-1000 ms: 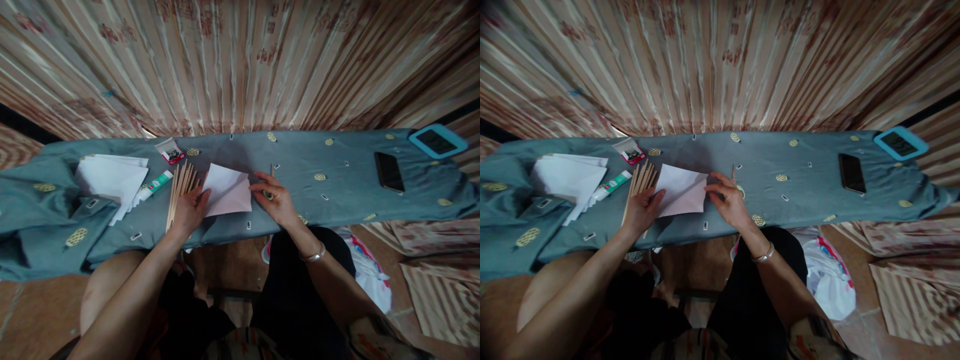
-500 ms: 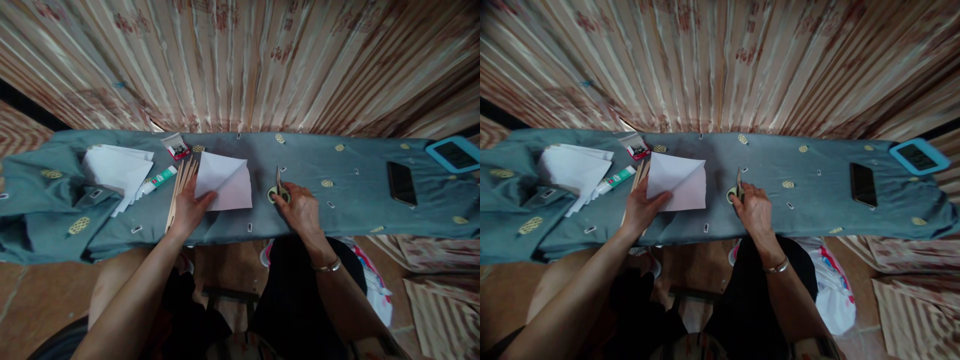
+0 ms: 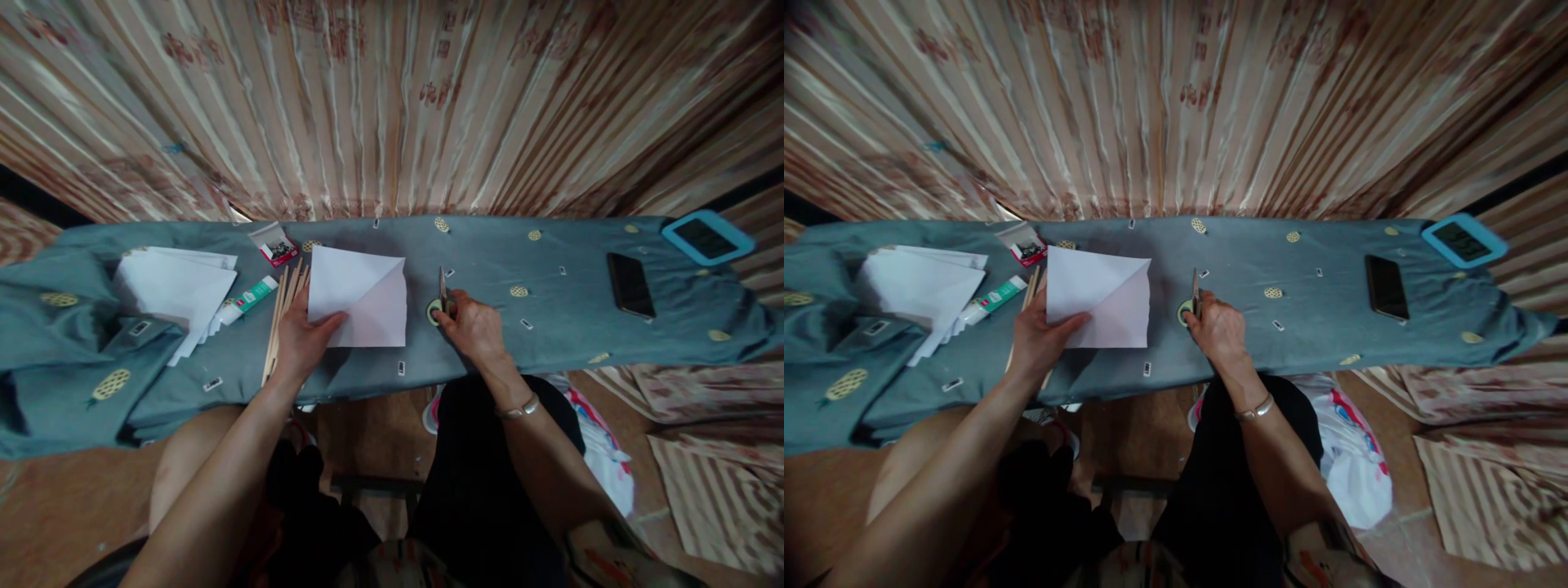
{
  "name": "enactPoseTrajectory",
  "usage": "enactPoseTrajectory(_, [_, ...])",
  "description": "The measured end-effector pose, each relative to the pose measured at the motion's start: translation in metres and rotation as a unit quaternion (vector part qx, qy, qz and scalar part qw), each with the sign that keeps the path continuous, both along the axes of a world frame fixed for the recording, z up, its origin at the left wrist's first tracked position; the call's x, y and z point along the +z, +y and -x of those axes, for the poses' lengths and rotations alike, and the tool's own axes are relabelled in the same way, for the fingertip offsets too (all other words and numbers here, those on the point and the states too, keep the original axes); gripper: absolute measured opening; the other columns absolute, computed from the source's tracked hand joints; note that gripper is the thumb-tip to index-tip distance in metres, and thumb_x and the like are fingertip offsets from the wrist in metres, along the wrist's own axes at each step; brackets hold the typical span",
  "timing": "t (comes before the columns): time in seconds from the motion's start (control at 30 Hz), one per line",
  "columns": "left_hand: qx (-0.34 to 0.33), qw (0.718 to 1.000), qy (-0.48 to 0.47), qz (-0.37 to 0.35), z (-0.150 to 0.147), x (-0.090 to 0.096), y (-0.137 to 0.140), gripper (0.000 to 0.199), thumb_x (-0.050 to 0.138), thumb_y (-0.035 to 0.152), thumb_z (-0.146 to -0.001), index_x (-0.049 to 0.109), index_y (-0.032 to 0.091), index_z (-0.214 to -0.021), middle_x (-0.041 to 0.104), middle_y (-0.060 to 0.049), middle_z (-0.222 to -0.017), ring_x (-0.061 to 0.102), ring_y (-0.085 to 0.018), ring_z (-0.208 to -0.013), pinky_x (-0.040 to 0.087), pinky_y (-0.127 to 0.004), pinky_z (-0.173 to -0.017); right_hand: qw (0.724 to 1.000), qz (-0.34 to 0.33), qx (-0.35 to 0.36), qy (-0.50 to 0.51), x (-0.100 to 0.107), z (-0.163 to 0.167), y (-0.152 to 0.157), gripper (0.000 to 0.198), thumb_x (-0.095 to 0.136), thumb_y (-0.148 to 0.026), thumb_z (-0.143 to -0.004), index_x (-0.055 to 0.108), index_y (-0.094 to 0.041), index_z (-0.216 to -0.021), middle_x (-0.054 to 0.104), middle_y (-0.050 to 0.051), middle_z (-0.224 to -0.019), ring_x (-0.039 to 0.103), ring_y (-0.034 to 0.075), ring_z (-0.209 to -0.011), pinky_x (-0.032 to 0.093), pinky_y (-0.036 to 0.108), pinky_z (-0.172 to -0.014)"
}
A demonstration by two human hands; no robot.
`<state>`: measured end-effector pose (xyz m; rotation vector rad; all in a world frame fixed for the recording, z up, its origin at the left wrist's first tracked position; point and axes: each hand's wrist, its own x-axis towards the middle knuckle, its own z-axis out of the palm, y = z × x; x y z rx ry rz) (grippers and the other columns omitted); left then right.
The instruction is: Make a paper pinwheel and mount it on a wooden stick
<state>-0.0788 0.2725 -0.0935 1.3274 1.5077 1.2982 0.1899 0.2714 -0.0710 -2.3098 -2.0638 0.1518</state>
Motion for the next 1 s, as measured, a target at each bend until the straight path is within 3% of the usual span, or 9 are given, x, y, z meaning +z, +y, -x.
enactPoseTrajectory(0.1, [0.005,0.997,-0.076,0.017,-0.001,0.004,-0.003,0.072,0.085,0.034,-0.057,0.061,0.015,-0.123,0.073,-0.007,-0.106,0.069,-0.024,-0.089,0.057,-0.036,-0.081,1.0,0.018,-0.003,-0.008,0.004,0.004,0.002,0.037,0.059,-0.036,-0.091,0.062,-0.014,-0.12,0.077,0.016,-0.099,0.074,0.029,-0.093,0.049,0.032,-0.075])
enactPoseTrajectory(0.23, [0.008,0.991,-0.136,0.007,-0.003,0.016,0.002,0.063,0.086,0.029,-0.057,0.065,0.016,-0.115,0.074,-0.005,-0.104,0.069,-0.021,-0.087,0.056,-0.033,-0.08,1.0,0.007,-0.008,0.006,0.006,0.006,0.002,0.037,0.057,-0.027,-0.09,0.062,-0.012,-0.123,0.077,0.017,-0.098,0.074,0.029,-0.094,0.051,0.034,-0.079])
enactPoseTrajectory(0.37, [0.013,0.983,-0.182,0.004,-0.006,0.019,0.016,0.051,0.085,0.029,-0.058,0.07,0.018,-0.106,0.075,-0.002,-0.094,0.069,-0.019,-0.078,0.056,-0.03,-0.072,0.982,-0.027,-0.045,0.18,0.001,-0.001,0.006,0.038,0.066,-0.028,-0.082,0.065,-0.016,-0.118,0.078,0.01,-0.093,0.074,0.026,-0.088,0.053,0.034,-0.079])
enactPoseTrajectory(0.43, [0.007,0.98,-0.201,0.008,-0.008,0.016,0.02,0.049,0.084,0.028,-0.061,0.07,0.02,-0.107,0.075,-0.001,-0.093,0.069,-0.019,-0.077,0.056,-0.029,-0.07,0.928,-0.024,-0.081,0.364,-0.004,-0.005,0.009,0.035,0.072,-0.031,-0.075,0.068,-0.018,-0.108,0.077,0.004,-0.083,0.072,0.021,-0.078,0.055,0.031,-0.07])
enactPoseTrajectory(0.53, [0.014,0.974,-0.225,0.02,-0.009,0.009,0.019,0.048,0.082,0.026,-0.062,0.068,0.021,-0.107,0.075,-0.001,-0.096,0.069,-0.018,-0.079,0.056,-0.029,-0.073,0.764,0.012,-0.108,0.636,-0.01,-0.005,0.013,0.038,0.079,-0.034,-0.066,0.068,-0.019,-0.099,0.075,0.001,-0.075,0.07,0.017,-0.069,0.055,0.026,-0.062])
enactPoseTrajectory(0.6, [0.005,0.972,-0.229,0.044,-0.007,0.004,0.017,0.051,0.082,0.026,-0.062,0.067,0.019,-0.111,0.075,-0.003,-0.1,0.069,-0.018,-0.082,0.056,-0.029,-0.076,0.667,0.049,-0.109,0.735,-0.012,-0.001,0.014,0.037,0.083,-0.035,-0.063,0.07,-0.019,-0.095,0.075,0.002,-0.076,0.07,0.015,-0.069,0.056,0.024,-0.064])
enactPoseTrajectory(0.67, [-0.015,0.976,-0.212,0.057,-0.005,0.0,0.016,0.053,0.08,0.028,-0.064,0.065,0.018,-0.115,0.075,-0.005,-0.103,0.07,-0.019,-0.085,0.056,-0.029,-0.077,0.607,0.081,-0.111,0.783,-0.011,0.004,0.012,0.032,0.085,-0.033,-0.062,0.072,-0.02,-0.088,0.075,0.002,-0.078,0.069,0.013,-0.07,0.056,0.022,-0.067])
enactPoseTrajectory(0.8, [-0.039,0.986,-0.155,0.051,0.0,0.0,0.02,0.05,0.077,0.032,-0.068,0.065,0.017,-0.114,0.075,-0.007,-0.102,0.071,-0.023,-0.087,0.057,-0.034,-0.079,0.566,0.116,-0.105,0.81,-0.004,0.008,0.008,0.03,0.088,-0.034,-0.062,0.075,-0.02,-0.085,0.073,0.002,-0.079,0.066,0.011,-0.071,0.055,0.02,-0.066])
enactPoseTrajectory(1.0, [-0.05,0.987,-0.142,0.059,0.005,-0.001,0.028,0.047,0.079,0.032,-0.066,0.069,0.016,-0.11,0.076,-0.007,-0.099,0.071,-0.024,-0.086,0.059,-0.037,-0.078,0.583,0.111,-0.072,0.802,0.003,-0.007,-0.002,0.042,0.091,-0.04,-0.059,0.078,-0.02,-0.094,0.069,0.0,-0.074,0.06,0.008,-0.062,0.051,0.018,-0.059])
